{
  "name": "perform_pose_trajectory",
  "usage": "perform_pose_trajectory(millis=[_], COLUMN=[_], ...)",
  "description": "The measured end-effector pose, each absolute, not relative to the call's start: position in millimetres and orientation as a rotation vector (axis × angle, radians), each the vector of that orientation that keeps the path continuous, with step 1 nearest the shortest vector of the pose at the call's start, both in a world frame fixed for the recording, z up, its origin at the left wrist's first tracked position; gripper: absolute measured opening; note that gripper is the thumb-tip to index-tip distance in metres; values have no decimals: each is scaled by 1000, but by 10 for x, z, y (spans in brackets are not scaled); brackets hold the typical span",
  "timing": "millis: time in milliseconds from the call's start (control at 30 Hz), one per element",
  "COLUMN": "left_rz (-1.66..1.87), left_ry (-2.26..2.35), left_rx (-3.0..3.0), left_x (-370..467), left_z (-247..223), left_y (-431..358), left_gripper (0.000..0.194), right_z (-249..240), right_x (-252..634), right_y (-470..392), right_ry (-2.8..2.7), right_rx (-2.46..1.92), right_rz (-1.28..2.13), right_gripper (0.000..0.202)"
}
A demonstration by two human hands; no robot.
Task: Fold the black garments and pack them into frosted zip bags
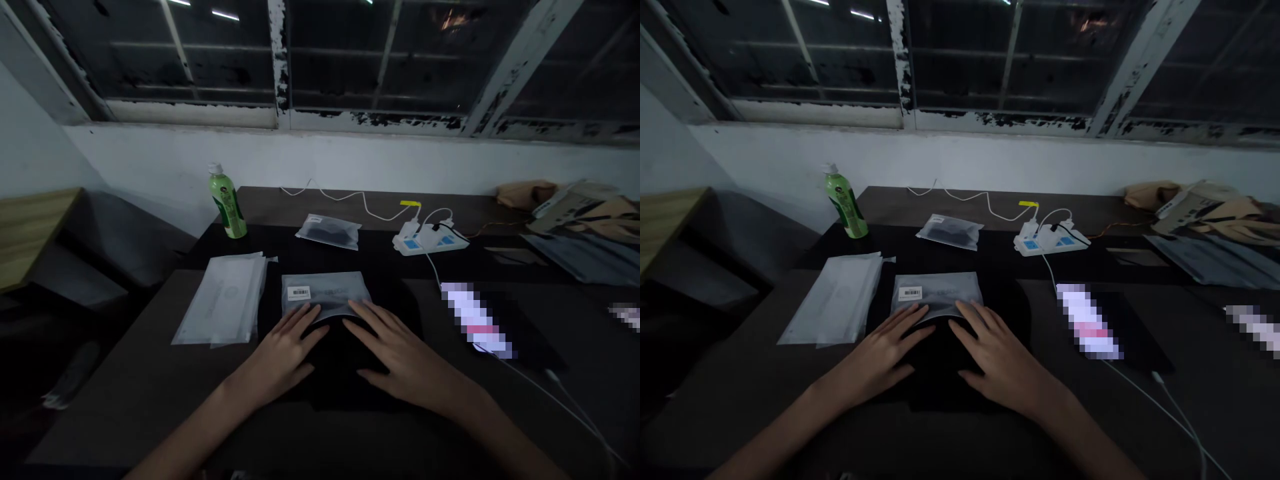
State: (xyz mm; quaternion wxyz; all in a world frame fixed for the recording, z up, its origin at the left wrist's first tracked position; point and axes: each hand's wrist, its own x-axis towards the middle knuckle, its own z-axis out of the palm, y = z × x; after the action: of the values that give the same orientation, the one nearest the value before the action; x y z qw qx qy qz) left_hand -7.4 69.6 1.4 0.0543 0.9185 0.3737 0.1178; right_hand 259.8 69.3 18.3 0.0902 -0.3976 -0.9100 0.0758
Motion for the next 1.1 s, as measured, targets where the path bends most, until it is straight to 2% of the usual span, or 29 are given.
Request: perform_pose_trajectory(millis=[167, 267, 400, 467, 600, 700, 767, 833, 1000, 1100], left_rz=[391, 551, 893, 929, 729, 552, 481, 469, 577, 717], left_ry=[1164, 1156, 1136, 1208, 1229, 1116, 1083, 1099, 1113, 1077], left_rx=[2868, 2839, 2691, 2609, 2572, 2591, 2597, 2628, 2816, 2886], left_x=[-106, -124, -62, -8, 17, -58, -109, -133, -88, -53], left_z=[-55, -21, 52, 75, 129, 167, 151, 84, -130, -116], left_y=[727, 742, 796, 825, 842, 828, 832, 854, 926, 942], left_gripper=[57, 49, 47, 46, 46, 69, 74, 63, 38, 24], right_z=[-20, 32, 92, 52, -32, 65, 167, 223, 94, -4], right_x=[2496, 2513, 2484, 2437, 2369, 2386, 2411, 2423, 2360, 2288], right_y=[875, 928, 929, 937, 975, 967, 946, 938, 1002, 1016], right_ry=[-2691, -2611, -2486, -2434, -2374, -2470, -2496, -2474, -2529, -2534], right_rx=[-1044, -941, -944, -990, -1168, -1173, -1133, -1135, -1203, -1274], right_rz=[-100, -166, -118, -53, 68, 227, 343, 365, 285, 297], right_gripper=[28, 17, 17, 21, 32, 40, 44, 43, 22, 22])
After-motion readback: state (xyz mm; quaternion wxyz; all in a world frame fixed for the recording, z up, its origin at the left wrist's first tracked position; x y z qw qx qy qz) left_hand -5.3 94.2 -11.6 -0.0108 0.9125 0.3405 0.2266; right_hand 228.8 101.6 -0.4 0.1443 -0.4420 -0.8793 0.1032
